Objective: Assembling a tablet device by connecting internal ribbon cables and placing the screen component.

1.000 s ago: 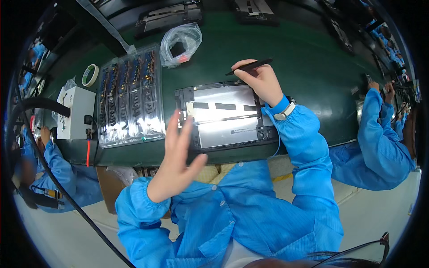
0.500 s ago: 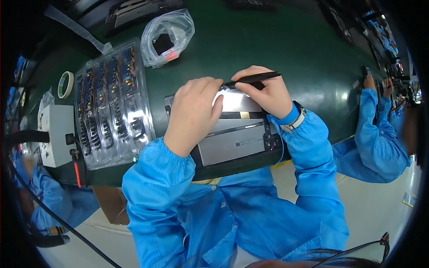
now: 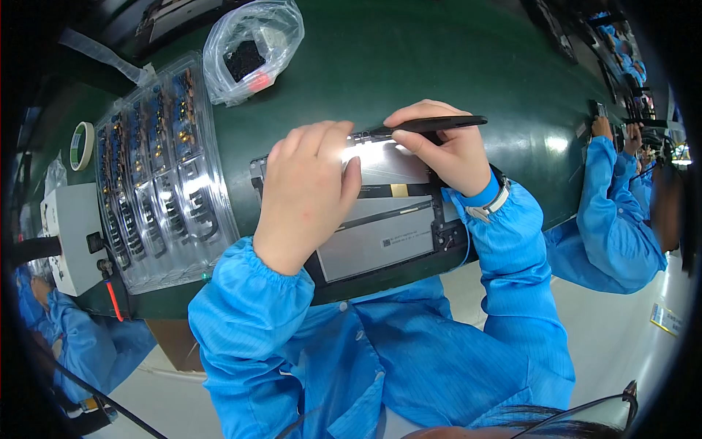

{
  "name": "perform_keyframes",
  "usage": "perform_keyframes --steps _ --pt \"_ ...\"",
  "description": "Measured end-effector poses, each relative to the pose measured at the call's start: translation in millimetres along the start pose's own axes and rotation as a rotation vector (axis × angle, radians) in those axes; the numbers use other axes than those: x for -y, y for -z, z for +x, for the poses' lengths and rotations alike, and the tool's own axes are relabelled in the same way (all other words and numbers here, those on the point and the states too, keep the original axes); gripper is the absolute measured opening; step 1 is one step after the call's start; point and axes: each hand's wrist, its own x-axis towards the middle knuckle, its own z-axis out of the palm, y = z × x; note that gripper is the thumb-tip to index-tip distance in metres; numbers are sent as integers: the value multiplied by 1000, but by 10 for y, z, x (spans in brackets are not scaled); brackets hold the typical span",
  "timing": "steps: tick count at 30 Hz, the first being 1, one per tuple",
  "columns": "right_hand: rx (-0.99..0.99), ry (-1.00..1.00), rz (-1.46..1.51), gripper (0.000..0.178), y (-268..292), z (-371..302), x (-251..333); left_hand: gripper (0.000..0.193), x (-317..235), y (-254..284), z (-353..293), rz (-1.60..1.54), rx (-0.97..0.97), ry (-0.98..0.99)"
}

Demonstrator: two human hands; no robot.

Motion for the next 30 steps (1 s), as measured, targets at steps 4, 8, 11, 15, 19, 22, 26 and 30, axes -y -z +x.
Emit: perform_keyframes --steps 4,8,11,15,19,22,26,30 --pt "18 33 -70 17 -5 4 -2 29 -8 8 -3 -30 24 26" --pt "25 103 -124 18 -13 15 6 29 -9 12 -5 -20 27 13" --pt "11 85 -84 18 -7 5 20 29 -16 22 1 -22 26 4" --pt "-23 55 -27 16 16 -13 -16 29 -19 23 2 -34 24 4" --pt "-242 64 154 12 55 -52 -44 30 36 -15 3 -2 -20 -54" --pt "-412 139 104 17 160 -87 42 32 -31 132 -146 -23 -69 -65" --pt "-432 -127 -34 23 519 -747 201 36 -439 566 -775 -87 9 -41" --pt "-348 -320 284 23 476 -1329 -27 32 -320 471 -1353 -8 -56 -30"
